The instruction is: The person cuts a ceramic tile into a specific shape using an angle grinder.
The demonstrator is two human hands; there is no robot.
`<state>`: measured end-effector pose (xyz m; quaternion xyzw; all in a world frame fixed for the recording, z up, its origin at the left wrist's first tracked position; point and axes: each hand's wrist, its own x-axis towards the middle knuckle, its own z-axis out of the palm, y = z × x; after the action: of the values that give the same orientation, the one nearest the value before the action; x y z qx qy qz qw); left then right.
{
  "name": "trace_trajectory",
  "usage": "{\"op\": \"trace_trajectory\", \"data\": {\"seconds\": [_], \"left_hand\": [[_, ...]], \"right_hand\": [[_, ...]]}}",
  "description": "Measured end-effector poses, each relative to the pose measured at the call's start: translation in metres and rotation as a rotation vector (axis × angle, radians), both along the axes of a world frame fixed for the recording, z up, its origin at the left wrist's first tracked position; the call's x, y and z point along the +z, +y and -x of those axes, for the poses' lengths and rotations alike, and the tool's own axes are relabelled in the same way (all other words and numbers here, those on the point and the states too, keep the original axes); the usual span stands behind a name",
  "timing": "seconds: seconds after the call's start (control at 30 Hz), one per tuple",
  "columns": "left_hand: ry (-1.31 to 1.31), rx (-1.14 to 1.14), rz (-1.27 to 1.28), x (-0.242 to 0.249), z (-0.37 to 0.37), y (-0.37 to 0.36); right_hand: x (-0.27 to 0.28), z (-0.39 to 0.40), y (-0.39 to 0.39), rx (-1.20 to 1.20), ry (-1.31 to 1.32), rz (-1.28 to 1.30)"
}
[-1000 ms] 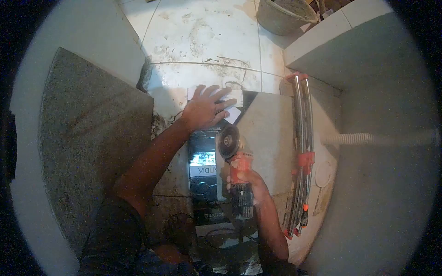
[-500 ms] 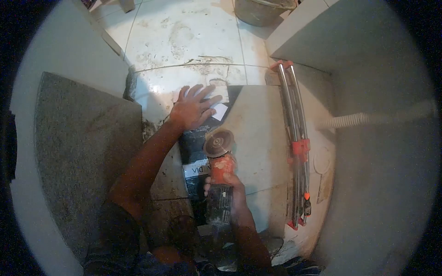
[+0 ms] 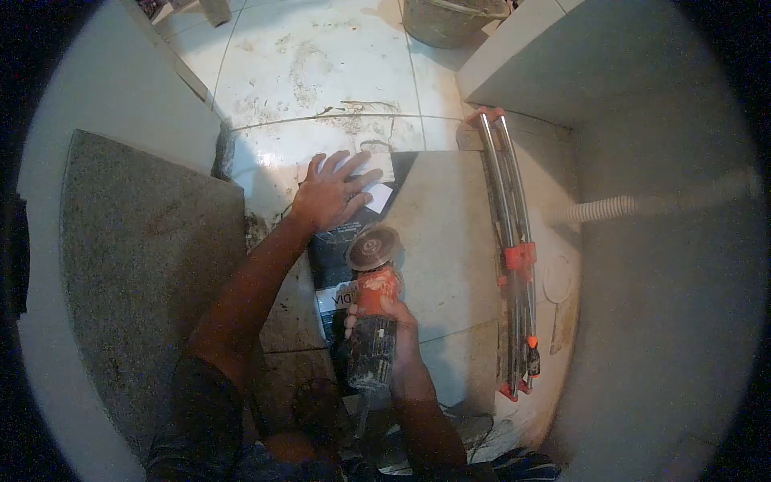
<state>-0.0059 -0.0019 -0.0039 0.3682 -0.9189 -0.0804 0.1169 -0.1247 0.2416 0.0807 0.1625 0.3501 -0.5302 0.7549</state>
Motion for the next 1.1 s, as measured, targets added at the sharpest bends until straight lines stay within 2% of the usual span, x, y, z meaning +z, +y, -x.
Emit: {"op": "trace_trajectory", "data": {"seconds": [0.1,0.3,0.37,0.6,1.1], "left_hand": [[0.0,0.003,-0.002,-0.001,0.0,0.001],[0.034,0.004,0.007,-0.001,0.0,0.001],[0.035,0.003,0.005,0.0,-0.001,0.0],[0.033,0.0,0.027,0.004,-0.001,0.001],[0.043,-0.01,0.024,0.004,-0.001,0.001]], "right_hand": [[-0.002,0.004,0.0,0.019,-0.061,0.021],[0.004,0.0,-0.003,0.039,0.072,-0.012],[0.003,0.001,-0.004,0.014,-0.053,0.024],[0.006,0.001,-0.007,-0.003,-0.077,-0.01],[0.003,0.004,-0.01,0.024,-0.001,0.02]]}}
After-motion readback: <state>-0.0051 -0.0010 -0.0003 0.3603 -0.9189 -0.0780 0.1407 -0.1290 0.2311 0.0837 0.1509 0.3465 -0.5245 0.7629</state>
